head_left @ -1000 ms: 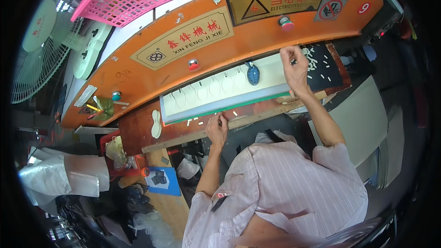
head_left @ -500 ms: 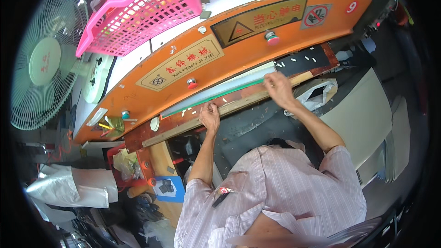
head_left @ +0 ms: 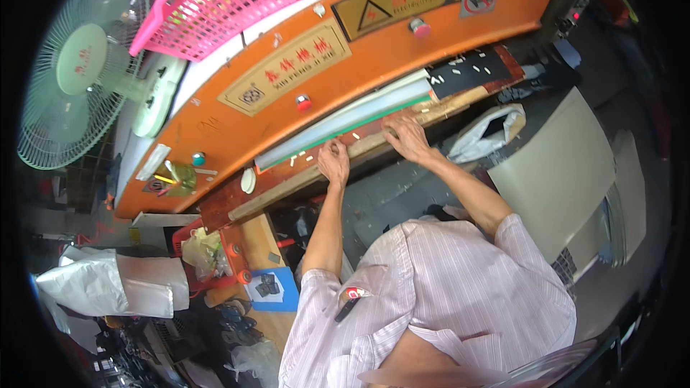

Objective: The person places a sheet of white material on a cutting machine and uses a blue handheld tool to cut multiple spoon-shaped pieces. They repeatedly press the tool along the outlines of the shapes, then remove the cut pieces and place them aside.

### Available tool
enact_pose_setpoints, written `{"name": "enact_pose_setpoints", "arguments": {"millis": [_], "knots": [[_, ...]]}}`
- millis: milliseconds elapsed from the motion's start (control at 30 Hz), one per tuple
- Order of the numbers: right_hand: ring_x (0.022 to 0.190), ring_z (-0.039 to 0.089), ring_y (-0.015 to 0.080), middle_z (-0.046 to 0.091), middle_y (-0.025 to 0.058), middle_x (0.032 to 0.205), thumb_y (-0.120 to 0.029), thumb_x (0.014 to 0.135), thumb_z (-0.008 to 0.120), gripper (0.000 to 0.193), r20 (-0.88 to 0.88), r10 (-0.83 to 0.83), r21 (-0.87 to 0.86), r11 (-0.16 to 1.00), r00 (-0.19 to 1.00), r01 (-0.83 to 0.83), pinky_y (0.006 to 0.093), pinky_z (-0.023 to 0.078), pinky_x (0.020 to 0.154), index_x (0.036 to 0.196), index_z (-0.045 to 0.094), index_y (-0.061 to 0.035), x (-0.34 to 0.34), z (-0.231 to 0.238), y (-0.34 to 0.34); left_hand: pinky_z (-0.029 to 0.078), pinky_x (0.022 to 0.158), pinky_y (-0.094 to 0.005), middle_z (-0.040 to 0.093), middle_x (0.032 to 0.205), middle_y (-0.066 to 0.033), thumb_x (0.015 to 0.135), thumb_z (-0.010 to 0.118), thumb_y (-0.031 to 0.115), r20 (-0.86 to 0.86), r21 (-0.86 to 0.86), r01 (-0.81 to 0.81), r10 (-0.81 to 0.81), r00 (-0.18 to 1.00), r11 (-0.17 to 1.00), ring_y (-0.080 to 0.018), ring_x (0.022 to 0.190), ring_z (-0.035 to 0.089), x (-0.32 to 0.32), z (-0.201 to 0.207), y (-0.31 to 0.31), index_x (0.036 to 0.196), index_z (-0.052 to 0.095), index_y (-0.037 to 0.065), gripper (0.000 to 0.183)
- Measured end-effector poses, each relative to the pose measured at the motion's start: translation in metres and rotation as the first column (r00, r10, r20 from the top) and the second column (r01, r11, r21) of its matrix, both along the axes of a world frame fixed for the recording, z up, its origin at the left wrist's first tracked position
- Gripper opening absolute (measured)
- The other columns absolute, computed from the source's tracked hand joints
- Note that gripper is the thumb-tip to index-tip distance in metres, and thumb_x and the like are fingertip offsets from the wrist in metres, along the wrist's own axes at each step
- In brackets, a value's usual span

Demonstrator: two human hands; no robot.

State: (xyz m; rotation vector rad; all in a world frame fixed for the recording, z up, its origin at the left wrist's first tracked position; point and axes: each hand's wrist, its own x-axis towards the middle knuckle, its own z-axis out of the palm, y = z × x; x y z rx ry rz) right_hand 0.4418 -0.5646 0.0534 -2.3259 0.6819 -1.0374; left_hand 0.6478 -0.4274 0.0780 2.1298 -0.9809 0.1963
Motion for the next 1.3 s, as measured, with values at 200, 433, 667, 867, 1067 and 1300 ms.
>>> {"name": "enact_pose_setpoints", "arguments": {"millis": [200, 433, 667, 867, 1067, 1300], "knots": [[0.109, 0.066, 0.0392, 0.074, 0.0203, 0.107, -0.015, 0.091, 0.072, 0.023, 0.042, -0.03, 0.029, 0.999, 0.999, 0.029, 0.0498, 0.048, 0.101, 0.109, 0.073, -0.0015, -0.026, -0.01, 0.041, 0.05, 0.09, -0.0475, 0.069, 0.077, -0.0119, 0.094, 0.069, 0.024, -0.033, 0.019, 0.058, -0.057, 0.998, 0.998, -0.0333, 0.088, 0.065, -0.027, -0.021, 0.038, 0.109, 0.076, 0.007, 0.024], [0.109, 0.064, 0.0376, 0.072, 0.019, 0.114, -0.018, 0.094, 0.072, 0.031, 0.001, -0.037, 0.039, 0.999, 0.999, 0.036, 0.0455, 0.052, 0.097, 0.12, 0.071, -0.0009, -0.032, 0.051, -0.024, 0.044, 0.107, -0.0495, 0.068, 0.123, -0.021, 0.089, 0.079, 0.026, 0.022, -0.023, 0.193, -0.193, 0.981, 0.981, -0.0393, 0.119, 0.06, -0.052, 0.013, 0.023, 0.135, 0.062, -0.004, 0.057], [0.109, 0.06, 0.0345, 0.066, 0.0142, 0.107, -0.024, 0.09, 0.079, 0.042, -0.278, 0.334, -0.015, 0.936, 0.901, -0.352, 0.0443, 0.052, 0.094, 0.125, 0.071, -0.0023, 0.029, 0.093, -0.123, 0.026, 0.124, -0.0534, 0.044, 0.155, -0.0309, 0.09, 0.078, 0.033, -0.018, 0.101, 0.403, -0.403, 0.915, 0.91, -0.0466, 0.146, 0.038, -0.051, 0.041, -0.095, 0.154, 0.037, -0.01, 0.087], [0.105, 0.062, 0.0348, 0.065, 0.0151, 0.101, -0.023, 0.087, 0.082, 0.041, -0.401, 0.522, 0.142, 0.847, 0.753, -0.512, 0.0453, 0.052, 0.089, 0.12, 0.07, -0.0011, 0.039, 0.092, -0.145, 0.023, 0.125, -0.0551, 0.04, 0.159, -0.0308, 0.092, 0.075, 0.033, -0.116, 0.151, 0.416, -0.402, 0.908, 0.897, -0.0469, 0.15, 0.034, -0.056, 0.028, -0.092, 0.155, 0.035, -0.012, 0.088], [0.098, 0.066, 0.0375, 0.067, 0.0157, 0.094, -0.021, 0.086, 0.082, 0.034, -0.44, 0.675, 0.396, 0.738, 0.592, -0.547, 0.0474, 0.052, 0.085, 0.107, 0.067, -0.0006, 0.054, 0.105, -0.158, 0.024, 0.124, -0.0558, 0.039, 0.159, -0.031, 0.09, 0.077, 0.032, -0.235, 0.19, 0.398, -0.352, 0.906, 0.897, -0.048, 0.149, 0.035, -0.062, 0.038, -0.088, 0.157, 0.033, -0.01, 0.091], [0.091, 0.067, 0.0408, 0.07, 0.0187, 0.09, -0.018, 0.088, 0.077, 0.022, -0.397, 0.681, 0.564, 0.71, 0.615, -0.422, 0.0494, 0.051, 0.081, 0.094, 0.066, 0.0007, 0.056, 0.105, -0.153, 0.024, 0.124, -0.0553, 0.04, 0.16, -0.0293, 0.088, 0.078, 0.035, -0.264, 0.193, 0.382, -0.327, 0.907, 0.904, -0.0469, 0.15, 0.034, -0.065, 0.034, -0.082, 0.158, 0.033, -0.009, 0.094]]}}
